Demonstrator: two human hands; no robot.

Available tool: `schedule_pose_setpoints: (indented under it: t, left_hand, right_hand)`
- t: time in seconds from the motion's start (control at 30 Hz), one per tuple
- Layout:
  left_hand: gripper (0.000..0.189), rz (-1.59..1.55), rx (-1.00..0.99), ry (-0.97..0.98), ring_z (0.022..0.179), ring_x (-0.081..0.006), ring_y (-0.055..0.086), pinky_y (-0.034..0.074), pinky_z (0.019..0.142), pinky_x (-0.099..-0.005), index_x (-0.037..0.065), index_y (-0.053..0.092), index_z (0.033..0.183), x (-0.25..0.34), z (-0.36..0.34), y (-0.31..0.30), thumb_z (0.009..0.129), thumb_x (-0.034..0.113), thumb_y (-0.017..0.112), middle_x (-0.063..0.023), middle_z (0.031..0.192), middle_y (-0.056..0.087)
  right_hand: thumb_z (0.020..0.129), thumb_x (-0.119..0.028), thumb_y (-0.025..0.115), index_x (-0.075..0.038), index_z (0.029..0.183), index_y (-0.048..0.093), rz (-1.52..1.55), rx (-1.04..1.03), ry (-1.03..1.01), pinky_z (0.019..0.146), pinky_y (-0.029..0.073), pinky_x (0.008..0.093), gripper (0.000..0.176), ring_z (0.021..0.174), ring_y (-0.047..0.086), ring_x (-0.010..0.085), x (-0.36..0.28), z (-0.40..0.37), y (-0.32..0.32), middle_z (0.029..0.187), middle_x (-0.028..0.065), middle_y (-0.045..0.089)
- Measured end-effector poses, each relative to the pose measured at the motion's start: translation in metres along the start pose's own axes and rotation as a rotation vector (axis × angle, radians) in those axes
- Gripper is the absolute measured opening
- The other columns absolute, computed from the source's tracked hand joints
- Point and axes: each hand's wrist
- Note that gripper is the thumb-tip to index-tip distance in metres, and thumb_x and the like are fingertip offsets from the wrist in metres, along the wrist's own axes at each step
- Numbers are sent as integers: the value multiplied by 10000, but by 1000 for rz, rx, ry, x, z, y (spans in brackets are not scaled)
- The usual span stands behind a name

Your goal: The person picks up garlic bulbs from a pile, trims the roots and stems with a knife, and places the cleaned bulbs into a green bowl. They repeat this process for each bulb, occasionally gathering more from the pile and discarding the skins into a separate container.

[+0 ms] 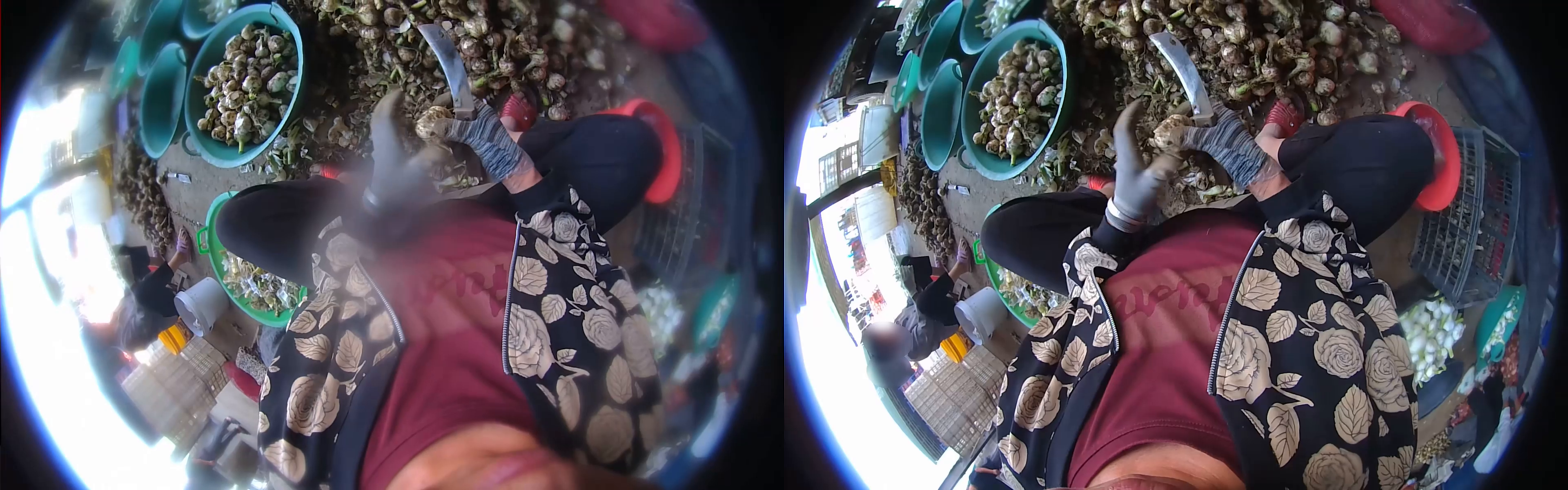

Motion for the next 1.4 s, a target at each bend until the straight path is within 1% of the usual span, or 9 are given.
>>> schedule_pose_setpoints:
  t: [0.07,0.2,0.37,0.57,0.63,0.7,0.8,1.1,1.4]
  left_hand:
    - [618,-568,193,-710,1138,-238,425,336,961,-376,36,318,1285,19,6,-6,874,463,494,-111,1283,397]
    - [398,-944,-154,-989,903,-146,571,465,745,-275,4,481,1142,-30,-4,-8,917,331,452,-69,1037,571]
    - [162,-207,-212,-830,615,-50,520,425,534,-200,-32,605,867,-22,10,-7,797,112,583,-10,710,586]
    - [227,32,275,-334,644,-139,564,476,599,-254,17,602,905,-30,63,-89,818,226,600,-68,758,594]
    - [475,-1091,434,-434,830,-249,584,495,756,-379,24,498,1082,-68,74,-154,813,398,612,-131,891,600]
    - [619,-1115,1007,-483,1083,-372,466,447,883,-501,15,356,1215,-48,78,-169,798,396,609,-191,1262,390]
    - [431,-1084,855,-684,1088,-369,473,424,913,-499,22,420,1057,-75,56,-163,814,329,602,-146,1092,456]
    - [254,-1442,-39,-802,927,-270,568,479,794,-403,64,550,1018,-101,9,-37,843,247,575,-84,957,582]
    - [607,687,-181,43,1164,-358,413,358,936,-462,127,480,1196,-66,32,10,627,115,692,-173,1223,459]
  right_hand:
    - [739,-245,728,-63,1004,601,-356,66,-264,726,482,274,346,800,596,149,10,14,4,831,9,619]
    - [684,-271,761,-56,910,629,-745,117,-442,693,481,300,338,733,590,183,12,12,11,776,41,616]
    - [718,-242,659,-19,755,607,-1276,191,-430,659,474,379,232,732,589,304,11,22,-10,759,152,559]
    - [745,-307,633,-30,915,615,-1326,446,435,771,470,396,326,847,598,355,61,69,-94,874,185,626]
    - [746,-310,647,-35,927,612,-1130,656,173,761,469,387,331,805,603,339,50,78,-98,810,182,625]
    - [745,-296,660,-34,945,607,-982,787,-108,766,467,372,334,806,601,319,35,89,-106,840,173,614]
    - [740,-247,677,-23,984,598,-837,844,-486,796,458,345,340,869,587,284,15,134,-128,1026,153,584]
    - [727,-327,671,-216,1184,562,-1512,758,-101,887,426,392,483,1023,540,357,-11,161,-152,1230,177,501]
    - [770,-309,688,-12,1111,573,-337,159,240,747,443,301,466,853,576,198,6,80,-66,957,95,634]
Point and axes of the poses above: each hand's wrist, its own z-axis towards the middle knuckle, its own y-axis out of the palm, x = y × z
